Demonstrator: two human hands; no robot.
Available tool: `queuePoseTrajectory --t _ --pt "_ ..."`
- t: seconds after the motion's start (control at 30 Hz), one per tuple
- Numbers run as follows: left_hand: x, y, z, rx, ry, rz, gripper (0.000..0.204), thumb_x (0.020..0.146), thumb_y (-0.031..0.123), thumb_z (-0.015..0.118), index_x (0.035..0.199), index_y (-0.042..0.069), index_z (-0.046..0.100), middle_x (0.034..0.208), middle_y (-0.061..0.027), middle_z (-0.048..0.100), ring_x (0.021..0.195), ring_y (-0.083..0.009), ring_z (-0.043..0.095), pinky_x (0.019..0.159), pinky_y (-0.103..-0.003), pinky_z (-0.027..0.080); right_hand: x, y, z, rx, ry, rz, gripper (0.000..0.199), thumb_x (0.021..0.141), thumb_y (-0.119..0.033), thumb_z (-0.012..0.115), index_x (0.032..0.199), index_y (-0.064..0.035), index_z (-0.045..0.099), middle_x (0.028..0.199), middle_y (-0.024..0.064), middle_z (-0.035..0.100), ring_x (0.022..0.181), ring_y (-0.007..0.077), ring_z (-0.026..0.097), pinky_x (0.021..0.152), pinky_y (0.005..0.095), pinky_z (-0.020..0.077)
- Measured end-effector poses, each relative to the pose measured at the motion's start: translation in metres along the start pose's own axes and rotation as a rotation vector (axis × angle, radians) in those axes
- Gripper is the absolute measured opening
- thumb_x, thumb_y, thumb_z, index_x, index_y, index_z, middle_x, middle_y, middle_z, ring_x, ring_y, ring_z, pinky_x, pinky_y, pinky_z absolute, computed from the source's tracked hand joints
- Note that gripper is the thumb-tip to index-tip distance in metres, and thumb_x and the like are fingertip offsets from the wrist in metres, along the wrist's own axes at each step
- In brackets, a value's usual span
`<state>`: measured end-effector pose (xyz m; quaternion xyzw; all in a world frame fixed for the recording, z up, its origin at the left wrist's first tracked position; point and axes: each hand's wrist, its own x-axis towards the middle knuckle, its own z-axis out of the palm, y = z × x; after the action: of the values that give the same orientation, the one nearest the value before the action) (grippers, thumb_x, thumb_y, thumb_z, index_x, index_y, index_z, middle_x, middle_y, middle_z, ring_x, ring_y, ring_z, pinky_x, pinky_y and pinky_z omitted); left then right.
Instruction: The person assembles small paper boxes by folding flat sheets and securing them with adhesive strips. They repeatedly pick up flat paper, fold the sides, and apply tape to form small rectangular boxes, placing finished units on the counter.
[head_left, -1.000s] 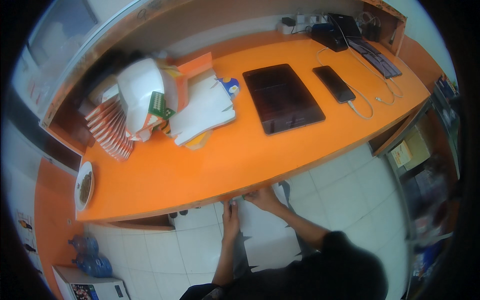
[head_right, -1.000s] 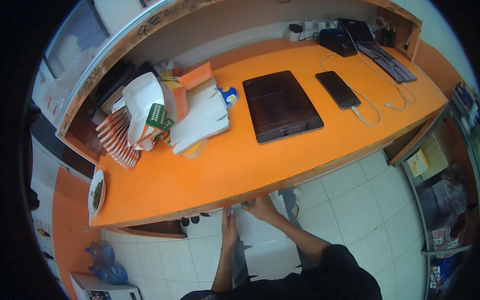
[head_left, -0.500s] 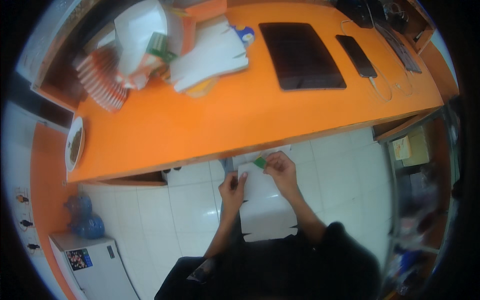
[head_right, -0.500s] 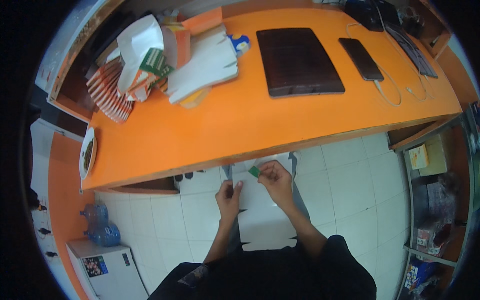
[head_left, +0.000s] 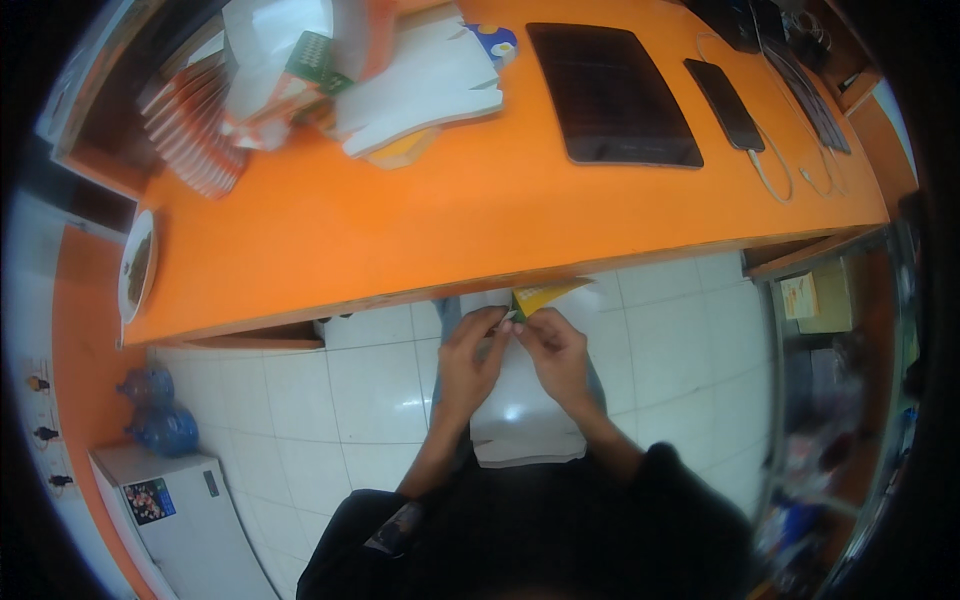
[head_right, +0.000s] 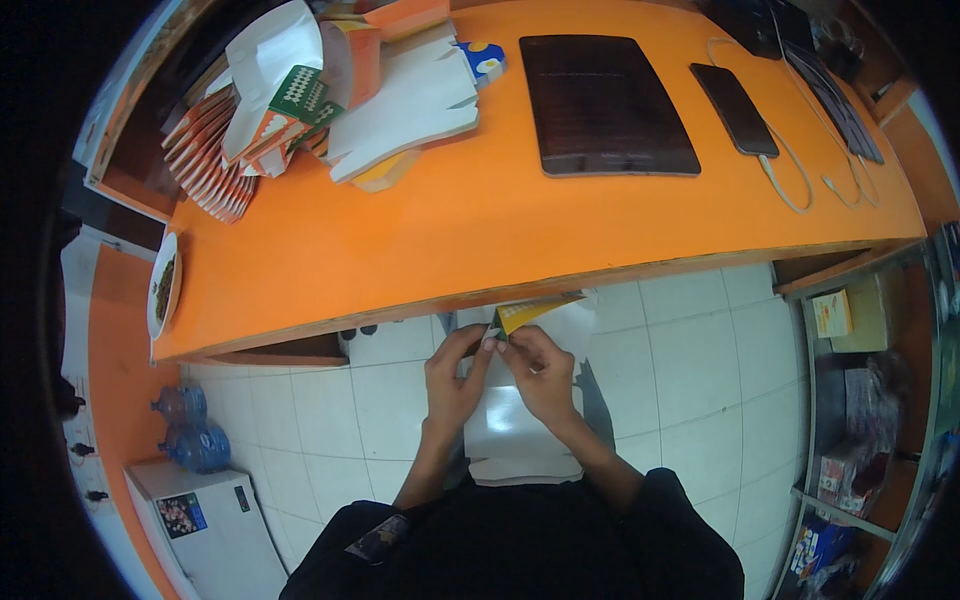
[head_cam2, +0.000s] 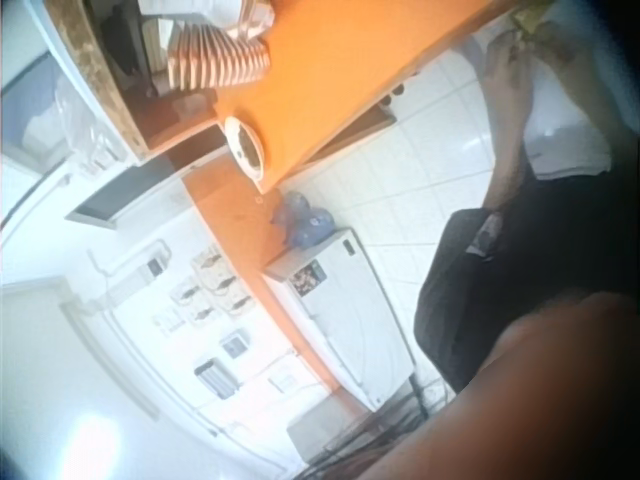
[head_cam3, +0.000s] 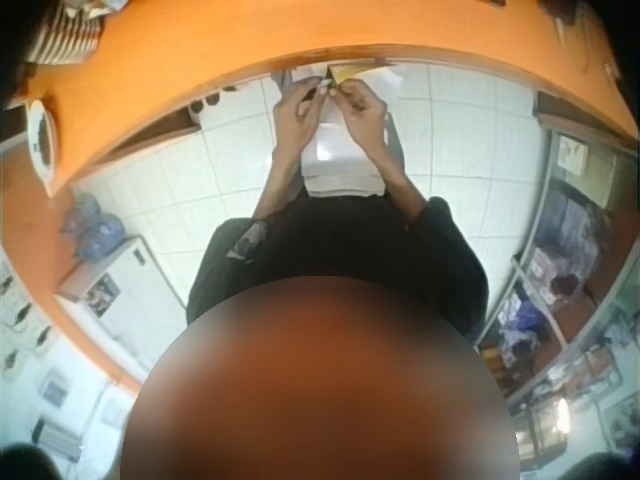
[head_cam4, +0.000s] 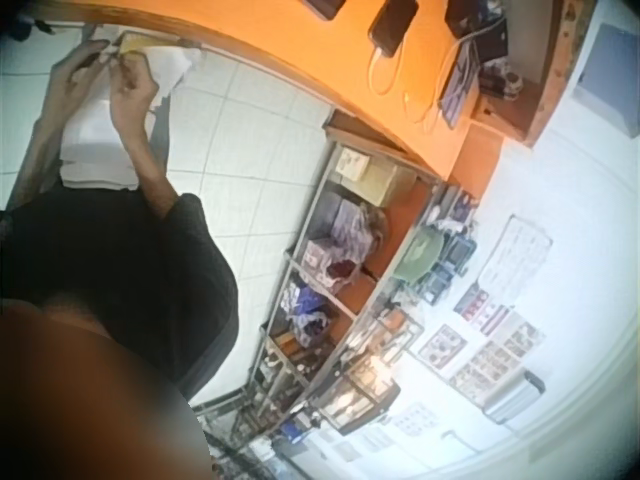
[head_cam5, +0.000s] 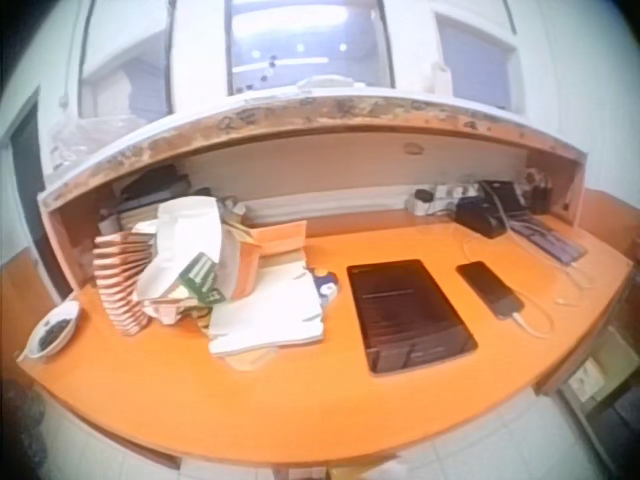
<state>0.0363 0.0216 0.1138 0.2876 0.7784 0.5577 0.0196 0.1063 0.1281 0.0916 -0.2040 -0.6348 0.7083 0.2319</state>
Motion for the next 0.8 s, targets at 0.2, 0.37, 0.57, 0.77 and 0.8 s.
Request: queuePoseTrajectory --t 0.2,0.37,0.57,0.77,0.8 --pt "0.002 0.011 -0.013 0.116 -0.009 0.051 0.016 0.083 0.006 0.067 0.097 -0.001 0.065 0.095 -0.0172 0.067 0.084 -0.0297 0.067 0.072 -0.033 0.053 -0.002 -0.017 -0.009 -0.157 -0.133 0.064 0.015 0.087 -0.009 0.065 0.096 0.0035 0.065 0.082 0.0056 0.068 0.074 0.0046 0.057 0.064 0.0197 0.0460" --pt "0.001 0.015 -0.017 0.048 -0.048 0.031 0.015 0.083 0.005 0.067 0.097 -0.002 0.066 0.094 -0.0171 0.068 0.085 -0.0272 0.068 0.074 -0.031 0.053 0.001 -0.025 -0.010 0.028 -0.137 0.022 0.015 0.086 -0.004 0.065 0.098 0.0046 0.066 0.087 0.0088 0.069 0.077 0.0104 0.063 0.070 0.0234 0.0505" --pt "-0.004 0.021 -0.016 -0.084 -0.086 -0.093 0.014 0.085 0.005 0.066 0.095 -0.003 0.064 0.093 -0.0180 0.069 0.088 -0.0260 0.069 0.074 -0.029 0.052 -0.006 -0.025 -0.003 0.180 -0.031 -0.045 0.015 0.082 0.000 0.068 0.096 0.0038 0.067 0.089 0.0091 0.068 0.082 0.0133 0.064 0.075 0.0248 0.0505" --pt "-0.011 0.026 -0.022 -0.088 -0.255 -0.284 0.019 0.088 0.008 0.062 0.104 -0.001 0.058 0.092 -0.0212 0.068 0.091 -0.0288 0.068 0.077 -0.029 0.051 0.001 -0.017 -0.004 0.031 -0.002 -0.136 0.011 0.079 0.000 0.071 0.088 0.0031 0.067 0.086 0.0092 0.068 0.078 0.0113 0.062 0.070 0.0229 0.0476" --pt "-0.013 0.026 -0.022 -0.063 -0.314 -0.322 0.022 0.088 0.008 0.062 0.107 -0.001 0.056 0.093 -0.0217 0.067 0.092 -0.0299 0.068 0.078 -0.030 0.051 0.003 -0.017 -0.006 0.055 -0.011 -0.095 0.009 0.080 -0.001 0.071 0.087 0.0024 0.066 0.084 0.0083 0.067 0.076 0.0112 0.061 0.069 0.0229 0.0472"
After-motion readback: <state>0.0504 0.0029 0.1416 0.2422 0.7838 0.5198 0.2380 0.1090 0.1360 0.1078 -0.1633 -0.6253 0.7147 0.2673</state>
